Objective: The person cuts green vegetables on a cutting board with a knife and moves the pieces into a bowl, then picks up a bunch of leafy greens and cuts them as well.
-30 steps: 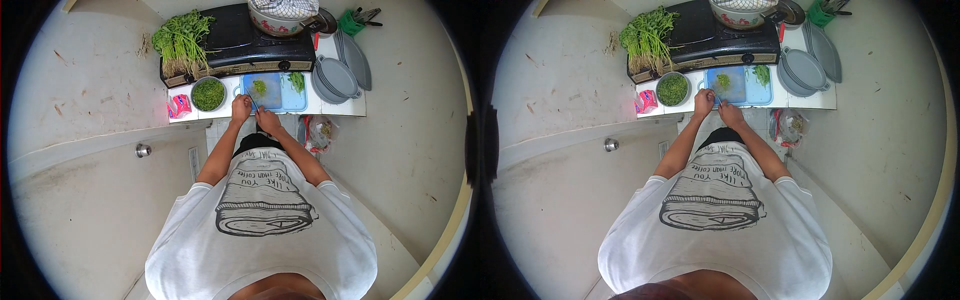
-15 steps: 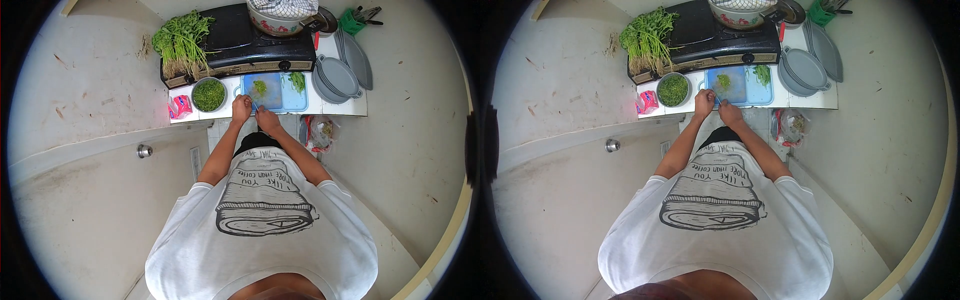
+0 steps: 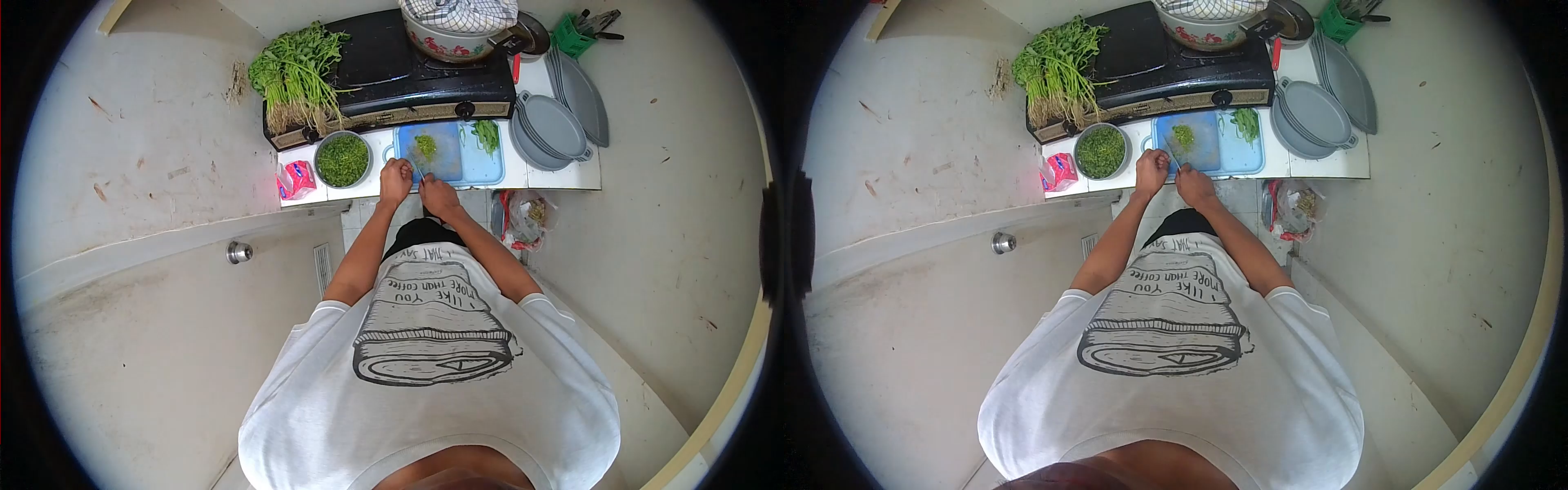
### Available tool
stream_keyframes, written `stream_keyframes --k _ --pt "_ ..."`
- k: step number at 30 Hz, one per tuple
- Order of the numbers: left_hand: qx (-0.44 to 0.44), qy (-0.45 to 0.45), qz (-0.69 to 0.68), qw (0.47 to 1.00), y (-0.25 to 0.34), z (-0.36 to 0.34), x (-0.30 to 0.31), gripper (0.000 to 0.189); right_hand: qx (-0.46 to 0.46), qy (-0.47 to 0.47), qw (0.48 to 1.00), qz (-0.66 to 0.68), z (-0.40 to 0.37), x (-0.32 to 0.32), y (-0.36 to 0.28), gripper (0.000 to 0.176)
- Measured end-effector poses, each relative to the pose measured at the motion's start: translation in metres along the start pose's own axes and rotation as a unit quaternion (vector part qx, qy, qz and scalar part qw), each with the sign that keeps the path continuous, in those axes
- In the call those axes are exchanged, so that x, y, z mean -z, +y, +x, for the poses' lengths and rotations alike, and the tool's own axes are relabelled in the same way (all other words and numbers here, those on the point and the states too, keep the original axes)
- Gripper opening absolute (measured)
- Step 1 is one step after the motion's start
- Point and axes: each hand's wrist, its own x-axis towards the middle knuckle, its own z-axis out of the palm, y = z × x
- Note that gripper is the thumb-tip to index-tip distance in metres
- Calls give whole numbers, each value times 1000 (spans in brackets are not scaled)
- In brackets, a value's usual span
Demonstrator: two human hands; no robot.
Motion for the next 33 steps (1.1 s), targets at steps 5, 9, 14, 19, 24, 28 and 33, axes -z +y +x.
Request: stream_keyframes --k 5,9,14,19,24,28,33 --pt "-4 -3 14 1000 3 0 2 8 15 1 1000 -6 -2 -4 0 38" --pt "-10 1 13 1000 1 0 1 10 23 -4 1000 -8 -4 -1 1 38" --pt "-13 9 15 1000 1 0 1 10 22 16 1000 -8 -6 -4 -3 37" --pt "-11 3 28 1000 3 0 1 11 23 22 999 -3 9 -12 -2 36" --pt "0 1 16 1000 2 -1 1 11 14 15 1000 2 -2 -10 -1 35" --pt "-15 3 23 1000 0 -2 1 10 4 1 1000 -1 -2 -9 -2 36" --pt "-8 18 41 999 5 -4 2 9 13 23 1000 15 8 -4 -4 36"
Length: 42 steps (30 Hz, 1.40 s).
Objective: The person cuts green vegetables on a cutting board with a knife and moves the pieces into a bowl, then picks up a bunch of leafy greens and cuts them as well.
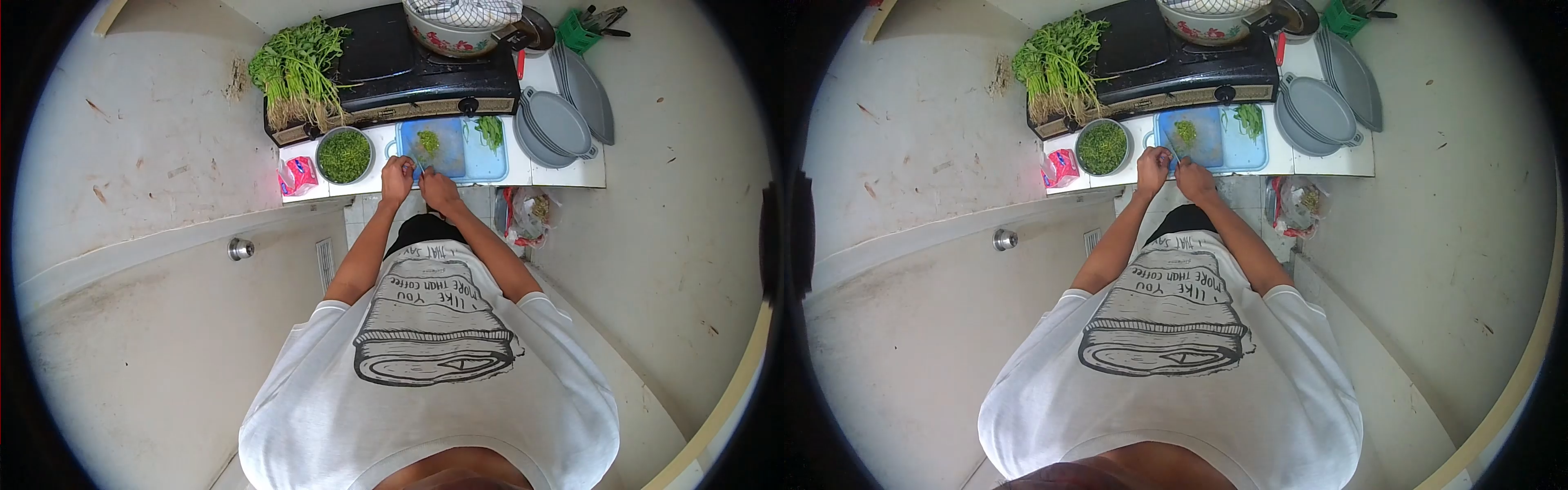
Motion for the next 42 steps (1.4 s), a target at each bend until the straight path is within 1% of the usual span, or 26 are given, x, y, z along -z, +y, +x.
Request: stream_keyframes --k 3,8,12,15,18,21,23,28,32,38,42 --pt "-10 6 -28 1000 -4 0 -3 9 -20 -5 1000 -18 -4 5 2 37" --pt "-19 6 -27 999 -2 1 -1 10 4 -31 999 -11 -9 5 3 38" --pt "-33 6 -14 999 -7 2 -2 11 7 -30 999 -18 -11 5 1 39" --pt "-30 8 -35 999 -8 2 -3 12 13 -21 1000 -19 -13 4 0 38" --pt "-28 2 -23 999 -6 2 -1 12 7 -15 999 -35 -13 3 -2 36" --pt "-20 -11 -22 999 -3 3 1 12 6 -17 1000 -25 -8 2 -2 36" --pt "-18 -7 -23 1000 -4 4 1 12 16 -2 1000 -18 -2 -2 -1 36" --pt "-14 0 -46 999 -1 2 2 12 5 -12 1000 -12 -10 0 -1 36" --pt "-3 4 -35 999 2 0 0 13 -4 -34 999 -19 -13 2 1 36" --pt "-4 18 0 1000 -1 -1 -2 14 10 -11 1000 -9 -6 -4 3 36" --pt "-6 10 16 1000 -4 0 -4 15 -7 -25 1000 -13 -16 2 2 37"
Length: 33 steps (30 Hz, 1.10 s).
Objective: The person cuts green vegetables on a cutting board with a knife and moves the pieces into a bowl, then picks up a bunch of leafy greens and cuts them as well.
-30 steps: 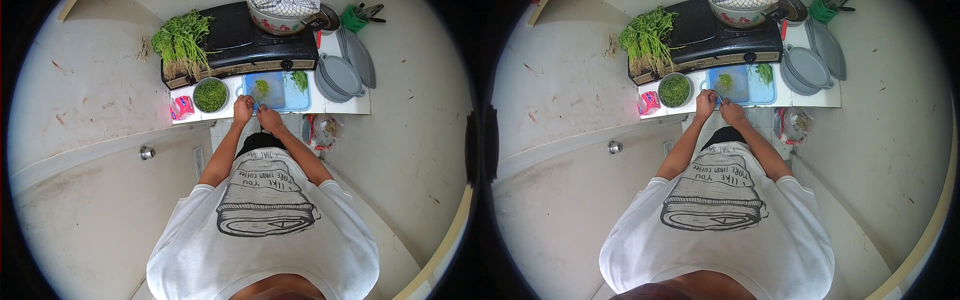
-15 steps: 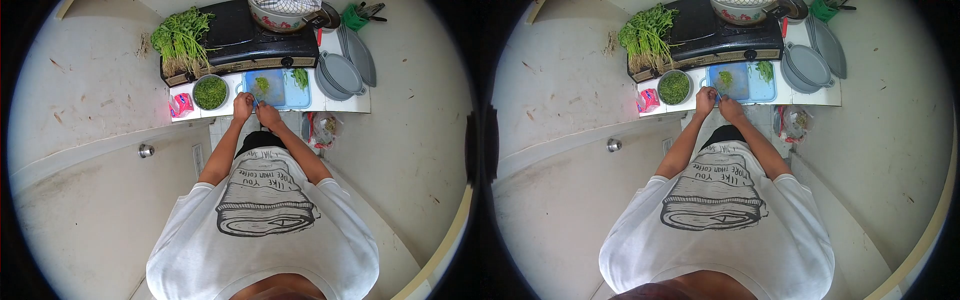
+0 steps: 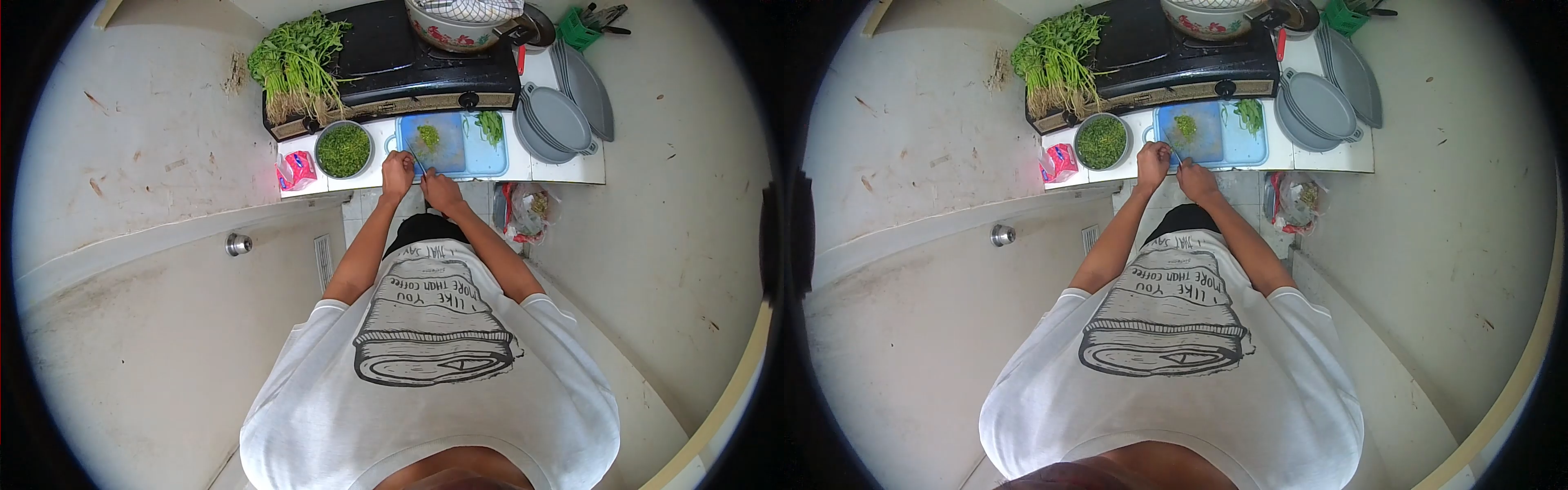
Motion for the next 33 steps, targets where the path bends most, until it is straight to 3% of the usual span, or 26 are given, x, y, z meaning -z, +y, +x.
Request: stream_keyframes --k 33 --pt "-10 -18 -16 1000 1 0 5 15 17 7 1000 -6 0 -2 2 37"
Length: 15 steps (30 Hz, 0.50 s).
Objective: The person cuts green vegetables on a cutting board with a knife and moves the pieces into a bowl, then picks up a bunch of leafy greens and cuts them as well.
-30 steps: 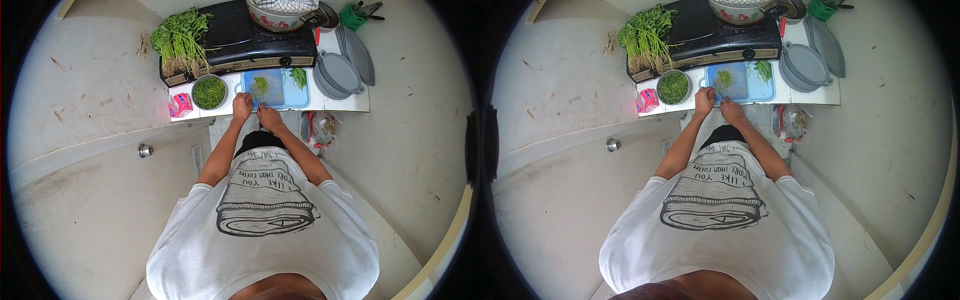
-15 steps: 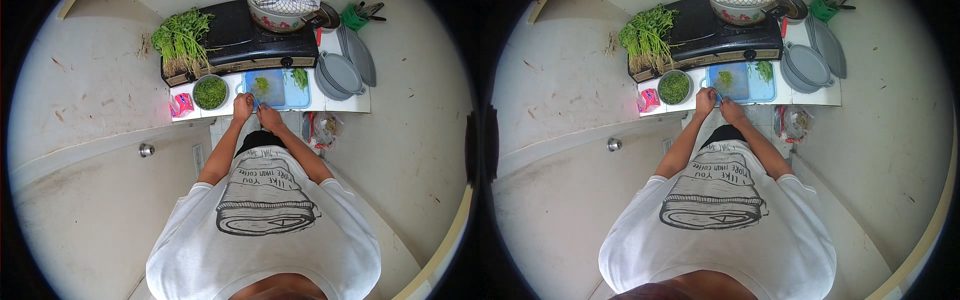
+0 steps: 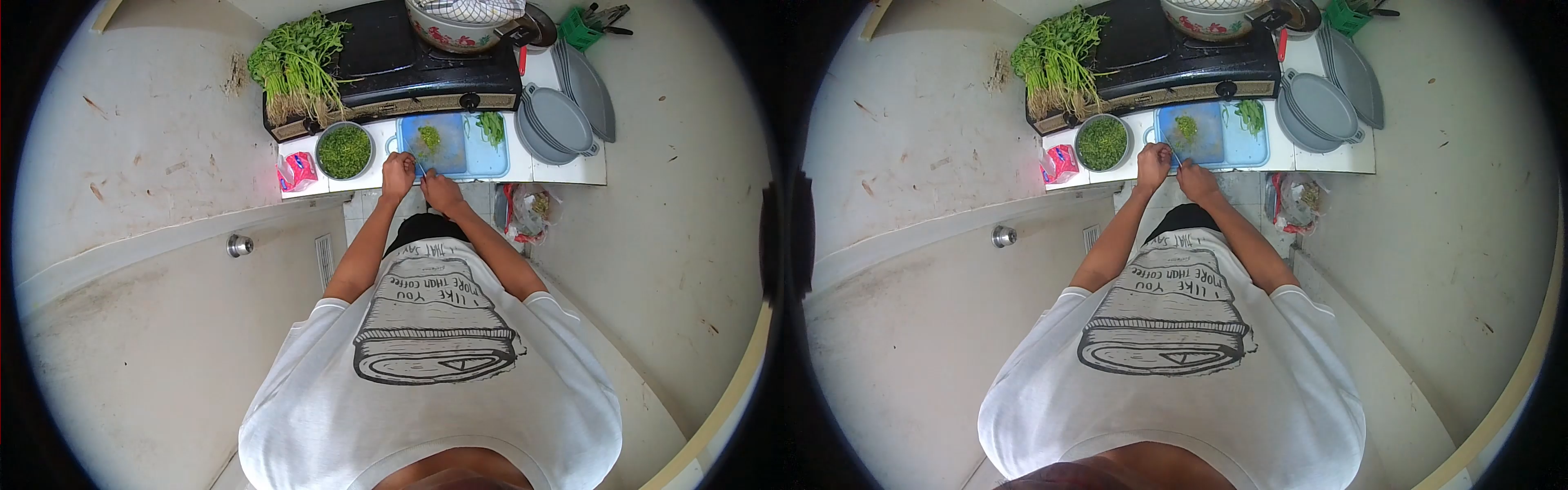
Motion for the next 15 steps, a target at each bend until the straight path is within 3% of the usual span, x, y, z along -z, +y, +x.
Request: stream_keyframes --k 15 --pt "9 -1 -13 1000 -2 -1 -2 13 -26 10 1000 -12 1 7 -1 37"
